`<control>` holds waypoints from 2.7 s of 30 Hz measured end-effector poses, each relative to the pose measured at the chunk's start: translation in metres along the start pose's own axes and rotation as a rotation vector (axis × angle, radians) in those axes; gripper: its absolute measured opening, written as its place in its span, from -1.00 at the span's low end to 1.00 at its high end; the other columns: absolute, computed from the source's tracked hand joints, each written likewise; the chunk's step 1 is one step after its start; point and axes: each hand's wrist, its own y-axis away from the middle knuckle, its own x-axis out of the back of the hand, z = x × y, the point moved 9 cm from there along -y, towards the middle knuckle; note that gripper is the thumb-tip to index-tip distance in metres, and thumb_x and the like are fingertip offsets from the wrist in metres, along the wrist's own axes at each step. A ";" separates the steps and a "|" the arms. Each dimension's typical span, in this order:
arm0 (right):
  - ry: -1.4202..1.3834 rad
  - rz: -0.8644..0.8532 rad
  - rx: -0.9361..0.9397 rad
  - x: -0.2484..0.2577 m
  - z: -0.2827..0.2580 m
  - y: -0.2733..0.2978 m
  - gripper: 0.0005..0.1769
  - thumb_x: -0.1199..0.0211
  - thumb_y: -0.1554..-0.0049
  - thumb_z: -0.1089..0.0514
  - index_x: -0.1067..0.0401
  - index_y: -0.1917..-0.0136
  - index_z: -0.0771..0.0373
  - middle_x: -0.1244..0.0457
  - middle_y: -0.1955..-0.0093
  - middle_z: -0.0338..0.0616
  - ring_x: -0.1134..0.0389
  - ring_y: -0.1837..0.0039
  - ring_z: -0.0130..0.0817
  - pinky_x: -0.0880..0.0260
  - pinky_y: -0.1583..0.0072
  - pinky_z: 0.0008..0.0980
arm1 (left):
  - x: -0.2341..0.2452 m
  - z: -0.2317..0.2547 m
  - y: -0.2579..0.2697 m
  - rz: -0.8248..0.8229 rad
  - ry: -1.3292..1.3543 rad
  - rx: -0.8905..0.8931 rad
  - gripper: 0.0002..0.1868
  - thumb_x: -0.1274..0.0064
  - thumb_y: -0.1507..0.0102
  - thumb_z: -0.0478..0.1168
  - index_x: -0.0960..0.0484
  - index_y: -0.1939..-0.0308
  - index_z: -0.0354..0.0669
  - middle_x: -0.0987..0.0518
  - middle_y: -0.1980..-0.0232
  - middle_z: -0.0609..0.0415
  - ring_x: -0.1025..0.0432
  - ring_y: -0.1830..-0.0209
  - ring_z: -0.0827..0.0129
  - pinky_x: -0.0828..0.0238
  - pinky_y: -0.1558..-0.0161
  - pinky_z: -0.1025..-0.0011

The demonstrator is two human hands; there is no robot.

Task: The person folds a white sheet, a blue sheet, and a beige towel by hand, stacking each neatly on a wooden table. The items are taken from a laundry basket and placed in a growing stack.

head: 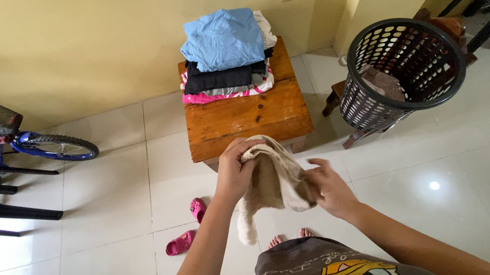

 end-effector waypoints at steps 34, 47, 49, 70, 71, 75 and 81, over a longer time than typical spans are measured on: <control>-0.675 -0.596 -0.799 0.049 0.126 -0.004 -0.28 -0.20 -0.14 0.21 -0.12 -0.54 0.00 -0.27 -0.40 -0.19 -0.32 -0.39 -0.28 -0.40 -0.37 -0.13 | 0.027 -0.212 0.054 -0.694 -0.176 0.763 -0.51 -0.06 -0.31 -0.11 -0.49 -0.33 -0.01 -0.64 -0.18 0.10 -0.48 -0.14 0.38 -0.41 -0.22 0.33; -1.492 -0.030 -0.678 0.136 -0.003 -0.095 -0.16 -0.01 -0.12 -0.27 -0.24 -0.49 0.30 -0.26 -0.42 0.08 -0.32 -0.38 -0.02 -0.45 -0.26 -0.04 | -0.014 -0.188 -0.018 -0.087 1.422 0.381 -0.22 0.13 -0.34 0.29 -0.33 -0.45 -0.18 -0.48 -0.35 -0.09 -0.40 -0.31 0.09 -0.35 -0.30 0.04; -1.398 -0.068 -0.813 0.098 0.009 -0.077 -0.08 0.07 -0.13 -0.41 -0.23 -0.51 0.27 -0.23 -0.45 0.05 -0.28 -0.42 -0.02 -0.42 -0.27 -0.07 | -0.057 -0.198 0.017 -0.132 1.363 0.554 -0.18 0.14 -0.30 0.33 -0.36 -0.42 -0.21 -0.51 -0.30 -0.12 -0.43 -0.26 0.07 -0.37 -0.26 0.04; -1.255 -0.111 -0.716 0.081 0.113 -0.087 -0.36 -0.23 -0.09 0.27 -0.29 -0.45 0.20 -0.28 -0.37 -0.01 -0.31 -0.36 -0.12 -0.28 -0.39 0.02 | 0.021 -0.209 0.010 -0.034 0.825 0.780 -0.40 -0.16 -0.14 -0.31 -0.40 -0.27 -0.29 -0.60 -0.15 -0.16 -0.60 -0.06 0.08 -0.61 -0.05 0.03; -1.147 -0.108 -0.772 0.075 0.124 -0.089 -0.38 -0.21 -0.10 0.29 -0.29 -0.44 0.20 -0.29 -0.37 -0.03 -0.30 -0.37 -0.13 -0.28 -0.39 0.01 | 0.021 -0.215 0.005 -0.027 0.694 0.796 -0.41 -0.19 -0.17 -0.30 -0.42 -0.28 -0.34 -0.60 -0.14 -0.15 -0.58 -0.06 0.08 -0.60 -0.04 0.01; -1.074 -0.077 -0.635 0.064 0.149 -0.098 -0.37 -0.20 -0.07 0.37 -0.32 -0.42 0.23 -0.28 -0.39 -0.09 -0.27 -0.42 -0.22 -0.24 -0.43 -0.15 | 0.024 -0.242 0.010 0.127 0.522 0.917 -0.38 -0.28 -0.18 -0.29 -0.46 -0.26 -0.50 -0.62 -0.13 -0.26 -0.58 -0.07 -0.03 -0.62 -0.02 0.00; -1.116 0.055 -0.826 0.052 0.187 -0.069 -0.56 -0.22 -0.12 0.26 -0.39 -0.28 0.31 -0.33 -0.27 0.01 -0.34 -0.31 -0.17 -0.31 -0.36 -0.21 | 0.032 -0.237 0.015 0.195 0.233 0.930 -0.10 -0.39 -0.03 -0.39 -0.18 -0.35 -0.18 -0.49 -0.23 -0.26 -0.49 -0.19 -0.04 -0.59 -0.12 0.03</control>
